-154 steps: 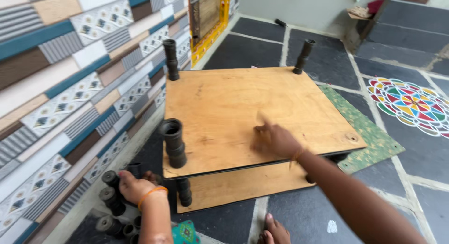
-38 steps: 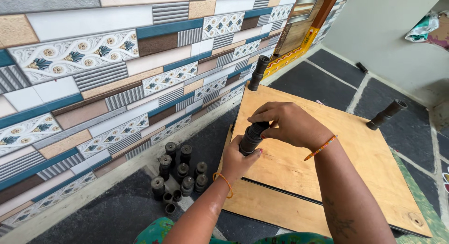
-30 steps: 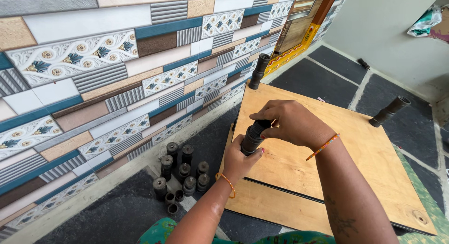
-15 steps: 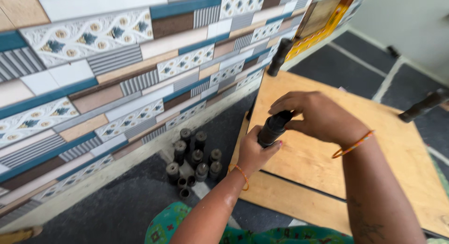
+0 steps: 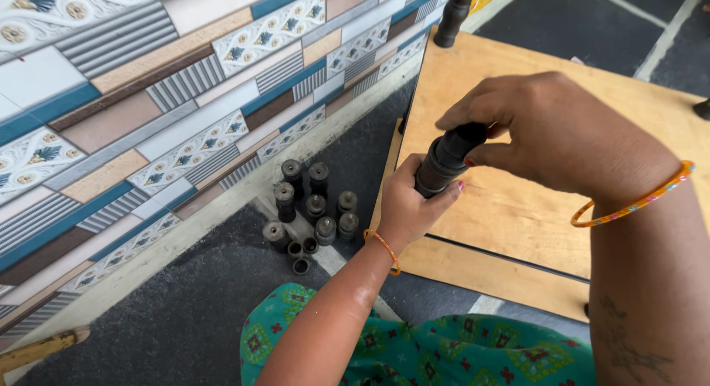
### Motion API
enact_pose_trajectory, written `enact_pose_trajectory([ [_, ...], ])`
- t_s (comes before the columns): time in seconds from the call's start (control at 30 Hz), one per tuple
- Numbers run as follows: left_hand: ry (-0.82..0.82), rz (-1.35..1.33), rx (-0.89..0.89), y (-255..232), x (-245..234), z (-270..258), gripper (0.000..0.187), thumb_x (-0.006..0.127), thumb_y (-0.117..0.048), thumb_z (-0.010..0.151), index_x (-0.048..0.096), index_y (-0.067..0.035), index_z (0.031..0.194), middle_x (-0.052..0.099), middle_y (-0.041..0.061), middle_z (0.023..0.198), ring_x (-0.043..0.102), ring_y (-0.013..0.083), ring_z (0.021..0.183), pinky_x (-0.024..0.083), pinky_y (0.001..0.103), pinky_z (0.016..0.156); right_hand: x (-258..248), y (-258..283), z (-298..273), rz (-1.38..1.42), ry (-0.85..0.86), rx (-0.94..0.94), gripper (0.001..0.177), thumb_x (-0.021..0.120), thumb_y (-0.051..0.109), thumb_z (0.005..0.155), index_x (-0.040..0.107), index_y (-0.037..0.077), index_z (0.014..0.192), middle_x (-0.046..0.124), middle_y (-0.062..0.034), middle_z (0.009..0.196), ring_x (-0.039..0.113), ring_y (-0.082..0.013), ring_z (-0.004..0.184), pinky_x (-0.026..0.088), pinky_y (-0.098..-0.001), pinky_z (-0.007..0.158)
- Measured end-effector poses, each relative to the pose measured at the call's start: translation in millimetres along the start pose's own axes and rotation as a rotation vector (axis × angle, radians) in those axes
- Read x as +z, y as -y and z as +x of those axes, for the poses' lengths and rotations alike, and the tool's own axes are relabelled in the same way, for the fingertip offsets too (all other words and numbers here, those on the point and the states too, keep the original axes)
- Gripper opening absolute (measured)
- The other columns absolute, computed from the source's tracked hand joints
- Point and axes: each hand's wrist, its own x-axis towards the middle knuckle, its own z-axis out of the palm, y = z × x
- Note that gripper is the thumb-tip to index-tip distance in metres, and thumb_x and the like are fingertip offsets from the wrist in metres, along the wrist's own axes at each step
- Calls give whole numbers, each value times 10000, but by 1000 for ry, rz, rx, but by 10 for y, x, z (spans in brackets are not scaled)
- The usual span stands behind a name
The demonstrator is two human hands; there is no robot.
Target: The person assembles a small wooden table by screwing black cylindrical legs into holes on the underside of the tabletop. They handle multiple legs, aligning and tightening them by hand.
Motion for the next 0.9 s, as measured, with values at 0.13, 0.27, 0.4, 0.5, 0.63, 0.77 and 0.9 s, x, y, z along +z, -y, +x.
enact_pose_trajectory([
  [0.13, -2, 28, 7, 0, 0, -6, 341, 852, -257, 807, 655, -50, 993, 745, 72, 851, 741, 147, 768, 583, 301, 704, 24, -29, 4, -62, 18, 70, 404, 865, 194, 701, 786, 132, 1092, 743, -71, 932, 712, -244, 722, 558, -363, 658],
  [0.27, 0, 2, 2, -10, -2, -15, 338, 849, -258, 818, 650, -54, 1000, 747, 68, 862, 749, 143, 782, 593, 294, 713, 51, -80, 3, -129, 6, 61, 405, 872, 242, 695, 814, 146, 1084, 747, -51, 902, 700, -204, 643, 555, -326, 608],
  [0.4, 11, 1, 7, -28, -10, -11, 333, 847, -260, 823, 646, -56, 994, 743, 71, 854, 749, 151, 781, 591, 301, 713, 78, -128, 6, -205, 30, 57, 441, 877, 332, 684, 818, 150, 1081, 752, -40, 896, 703, -185, 637, 552, -310, 598],
  [0.5, 5, 10, 25, -30, -20, -12, 337, 845, -263, 822, 645, -56, 996, 742, 75, 860, 754, 159, 787, 591, 304, 716, 102, -141, 3, -234, 24, 53, 457, 877, 351, 691, 816, 154, 1098, 760, -36, 919, 712, -182, 656, 557, -311, 606],
  [0.63, 3, 35, 20, -12, -16, -18, 338, 843, -279, 822, 648, -61, 993, 742, 74, 853, 759, 162, 786, 592, 302, 714, 136, -191, 13, -271, 44, 26, 438, 859, 303, 729, 807, 181, 1146, 773, -6, 1000, 729, -178, 714, 567, -319, 640],
  [0.77, 22, 20, 18, 1, -13, -16, 333, 833, -286, 835, 645, -68, 1003, 741, 62, 863, 757, 158, 791, 594, 295, 719, 168, -228, 0, -268, 13, -93, 442, 846, 232, 704, 818, 226, 1145, 779, 48, 1114, 747, -176, 865, 586, -321, 736],
  [0.9, 30, 20, 10, -1, -20, -16, 331, 833, -287, 837, 644, -70, 999, 735, 59, 859, 751, 156, 788, 591, 294, 720, 215, -219, 8, -244, 29, -73, 430, 848, 199, 691, 815, 217, 1120, 776, 68, 1140, 748, -169, 911, 593, -316, 781],
])
